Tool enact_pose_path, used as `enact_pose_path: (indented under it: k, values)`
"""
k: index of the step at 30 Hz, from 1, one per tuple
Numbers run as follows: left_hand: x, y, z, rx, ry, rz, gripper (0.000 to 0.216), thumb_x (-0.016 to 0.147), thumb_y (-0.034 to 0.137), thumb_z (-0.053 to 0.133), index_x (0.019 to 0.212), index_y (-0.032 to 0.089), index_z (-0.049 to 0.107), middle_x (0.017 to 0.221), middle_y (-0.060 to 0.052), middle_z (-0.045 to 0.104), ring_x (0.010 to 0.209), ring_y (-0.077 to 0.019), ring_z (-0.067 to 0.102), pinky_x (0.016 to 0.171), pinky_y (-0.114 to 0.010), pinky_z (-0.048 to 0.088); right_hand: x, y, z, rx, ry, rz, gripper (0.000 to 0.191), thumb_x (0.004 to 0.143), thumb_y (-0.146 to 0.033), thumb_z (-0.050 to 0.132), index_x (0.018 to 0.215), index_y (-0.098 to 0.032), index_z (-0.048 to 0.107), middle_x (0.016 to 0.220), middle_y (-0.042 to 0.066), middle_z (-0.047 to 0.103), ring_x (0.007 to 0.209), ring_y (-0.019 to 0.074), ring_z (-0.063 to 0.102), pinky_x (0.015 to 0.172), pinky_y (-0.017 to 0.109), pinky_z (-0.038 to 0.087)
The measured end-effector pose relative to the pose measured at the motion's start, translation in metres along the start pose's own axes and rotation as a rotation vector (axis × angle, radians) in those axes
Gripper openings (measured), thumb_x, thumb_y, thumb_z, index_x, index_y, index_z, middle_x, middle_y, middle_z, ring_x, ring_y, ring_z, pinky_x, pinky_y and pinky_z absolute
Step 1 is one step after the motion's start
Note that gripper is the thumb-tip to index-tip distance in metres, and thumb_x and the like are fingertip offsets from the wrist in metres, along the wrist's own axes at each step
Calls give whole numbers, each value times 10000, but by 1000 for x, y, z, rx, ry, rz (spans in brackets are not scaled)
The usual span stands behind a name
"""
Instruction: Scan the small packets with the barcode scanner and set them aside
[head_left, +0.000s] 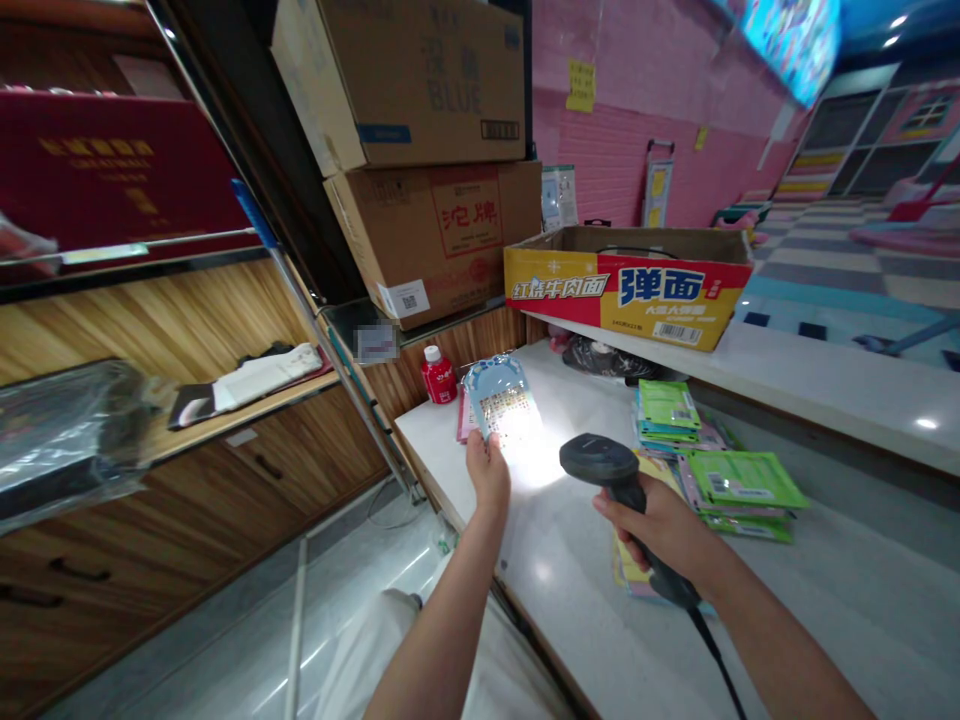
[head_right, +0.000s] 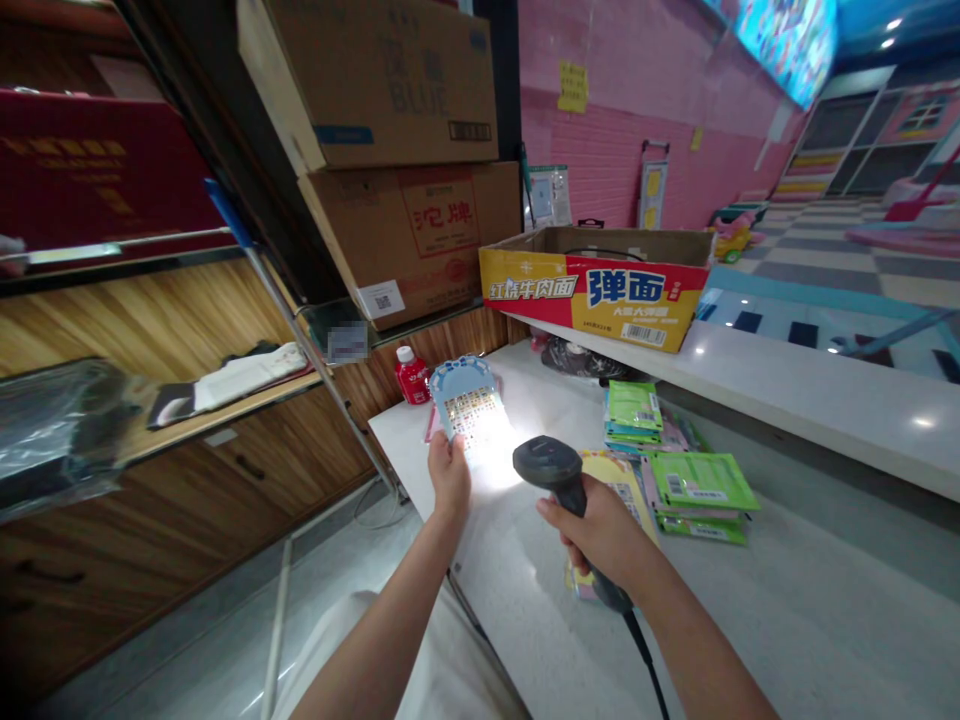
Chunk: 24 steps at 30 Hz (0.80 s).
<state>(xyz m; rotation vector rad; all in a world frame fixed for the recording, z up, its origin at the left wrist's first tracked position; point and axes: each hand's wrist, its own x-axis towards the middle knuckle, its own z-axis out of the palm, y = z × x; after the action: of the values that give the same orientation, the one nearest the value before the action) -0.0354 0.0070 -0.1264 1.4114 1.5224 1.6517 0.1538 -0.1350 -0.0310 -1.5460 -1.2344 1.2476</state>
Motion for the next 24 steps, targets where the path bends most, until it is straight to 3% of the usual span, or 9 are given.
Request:
enact_pose_path:
  k: [7,15,20,24]
  values:
    - [-1,-3,0,-22,-5,-8,74,850,278,441,823,212,457,763,2,534,713,-142,531,642,-243,435,-1,0,1,3,-38,13,293,747,-462,623,820,-217,480,443,-108,473,301,90,440,318,203,356]
    - [-3,3,-2,-69,-17,0,134,859,329,452,862,201,490,853,-27,607,808,-162,588,723,-276,485,-2,-2,4,4,17,-3,292,741,-462,614,820,-222,467,446,-104,479,309,92,437,308,205,361]
    - [2,6,-8,-109,53,12,231,871,377,460,947,179,551,910,-55,641,838,-174,607,744,-290,497,-2,-2,2,36,45,-11,320,737,-482,618,842,-222,463,449,-106,485,305,88,434,305,195,347]
    - [26,8,-17,-55,139,1,292,853,368,489,1054,166,554,888,-57,651,778,-171,624,690,-284,495,-4,-5,0,45,45,-14,317,743,-474,621,838,-221,456,448,-110,481,317,83,437,311,188,353]
